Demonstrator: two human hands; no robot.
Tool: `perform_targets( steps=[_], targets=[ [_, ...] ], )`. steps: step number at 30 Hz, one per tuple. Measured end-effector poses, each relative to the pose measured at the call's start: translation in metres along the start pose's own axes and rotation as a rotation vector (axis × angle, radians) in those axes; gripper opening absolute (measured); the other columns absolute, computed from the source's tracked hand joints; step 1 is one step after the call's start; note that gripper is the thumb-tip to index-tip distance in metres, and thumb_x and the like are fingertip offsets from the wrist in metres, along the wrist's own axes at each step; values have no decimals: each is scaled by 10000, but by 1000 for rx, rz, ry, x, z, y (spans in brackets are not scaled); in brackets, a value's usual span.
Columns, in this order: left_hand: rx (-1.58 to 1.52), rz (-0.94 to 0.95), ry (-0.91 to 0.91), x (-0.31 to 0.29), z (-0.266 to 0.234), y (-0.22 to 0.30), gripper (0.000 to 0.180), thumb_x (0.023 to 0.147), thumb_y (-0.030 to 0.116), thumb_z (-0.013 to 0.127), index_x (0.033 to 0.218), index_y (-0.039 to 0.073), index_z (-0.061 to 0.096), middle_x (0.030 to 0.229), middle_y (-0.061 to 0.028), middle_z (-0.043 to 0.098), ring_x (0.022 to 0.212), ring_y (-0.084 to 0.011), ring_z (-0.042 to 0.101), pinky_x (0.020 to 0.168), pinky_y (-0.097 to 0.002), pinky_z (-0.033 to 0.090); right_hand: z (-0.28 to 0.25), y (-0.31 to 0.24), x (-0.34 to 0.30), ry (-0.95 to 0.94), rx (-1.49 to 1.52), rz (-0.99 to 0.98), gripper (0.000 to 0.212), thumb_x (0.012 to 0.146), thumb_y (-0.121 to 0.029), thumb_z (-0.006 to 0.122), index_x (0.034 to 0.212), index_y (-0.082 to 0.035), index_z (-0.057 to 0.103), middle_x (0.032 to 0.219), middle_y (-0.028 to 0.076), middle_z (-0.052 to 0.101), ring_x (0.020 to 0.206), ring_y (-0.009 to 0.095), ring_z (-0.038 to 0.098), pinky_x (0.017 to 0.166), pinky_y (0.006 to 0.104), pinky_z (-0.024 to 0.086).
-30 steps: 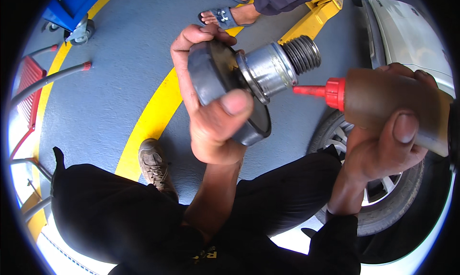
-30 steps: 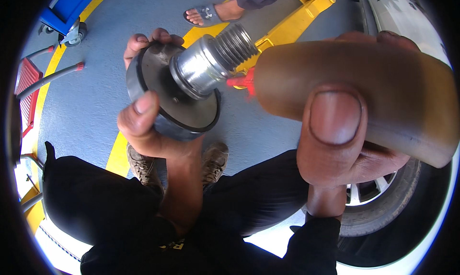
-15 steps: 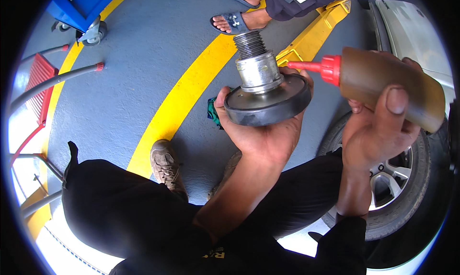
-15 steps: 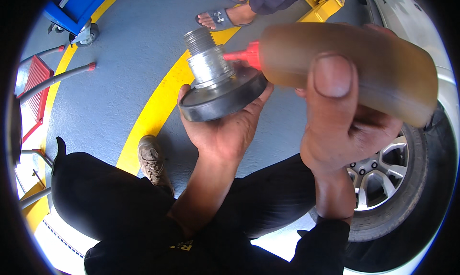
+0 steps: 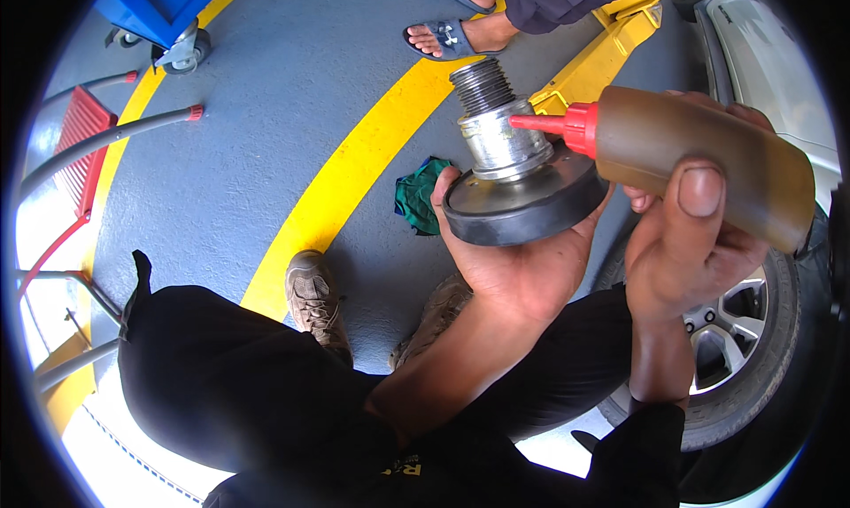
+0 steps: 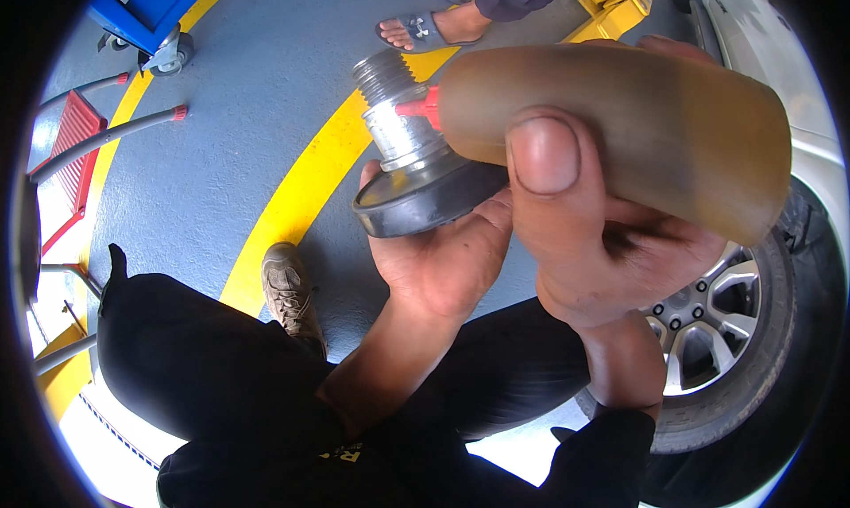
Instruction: The person applies lubricant to a metal car part using a squeeze bottle, then uses pliers to open a small white container and applies its contents to the part. The person wipes the part with a cloth and sets it down.
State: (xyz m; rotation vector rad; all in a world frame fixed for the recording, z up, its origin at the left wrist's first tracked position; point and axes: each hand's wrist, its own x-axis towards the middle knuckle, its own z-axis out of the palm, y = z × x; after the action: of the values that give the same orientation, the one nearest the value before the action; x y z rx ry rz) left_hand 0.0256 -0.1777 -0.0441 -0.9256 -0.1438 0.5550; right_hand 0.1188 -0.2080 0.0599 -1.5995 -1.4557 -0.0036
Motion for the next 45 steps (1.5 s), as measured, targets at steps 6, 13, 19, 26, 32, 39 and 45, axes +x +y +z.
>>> perform_targets(
  steps=[6,13,19,26,32,39,45],
  targets=[
    [65,20,54,4,3,-10,752,925,633,594,1434,81,559,1394,-165,620,1348,-353,563,1225,-581,368,3,-2,2,89,-17,28,433,995,-240,715,1219,112,598,1076,194,697,652,117,549,557,256,423],
    [20,-35,-48,6,-6,-3,624,980,503,652,1454,110,546,1508,-153,550,1449,-357,468,1276,-611,276,6,4,-2,172,57,25,441,999,-244,714,1235,108,590,1049,181,697,648,109,548,555,245,417],
    [3,-41,-4,9,-10,-10,663,940,550,650,1428,106,580,1444,-144,604,1393,-338,530,1271,-583,291,1,0,1,100,40,63,440,996,-241,718,1245,95,581,1030,166,692,638,104,547,547,242,412],
    [85,-16,-18,8,-7,-11,571,1028,488,562,1453,107,551,1499,-145,558,1448,-352,471,1263,-613,286,-4,0,-3,165,-14,70,460,997,-246,726,1277,86,575,1007,140,690,628,94,550,540,232,409],
    [-119,-81,-35,9,-17,-10,519,1057,442,542,1445,97,561,1519,-135,553,1462,-344,469,1260,-603,300,7,-2,0,178,87,107,462,996,-237,727,1294,81,576,991,121,684,618,85,536,551,225,424],
    [23,-59,-8,12,-12,-13,578,924,502,695,1317,81,648,1371,-143,648,1404,-280,520,1280,-546,285,5,-5,-4,303,155,215,443,1002,-217,717,1297,85,582,900,89,657,613,83,530,552,224,415],
    [-320,-163,-82,14,-18,-13,457,1055,353,586,1423,83,583,1503,-125,570,1426,-319,504,1245,-537,349,14,-13,4,276,178,217,442,1000,-221,716,1292,83,586,913,94,658,615,82,532,551,224,419]
  ],
)
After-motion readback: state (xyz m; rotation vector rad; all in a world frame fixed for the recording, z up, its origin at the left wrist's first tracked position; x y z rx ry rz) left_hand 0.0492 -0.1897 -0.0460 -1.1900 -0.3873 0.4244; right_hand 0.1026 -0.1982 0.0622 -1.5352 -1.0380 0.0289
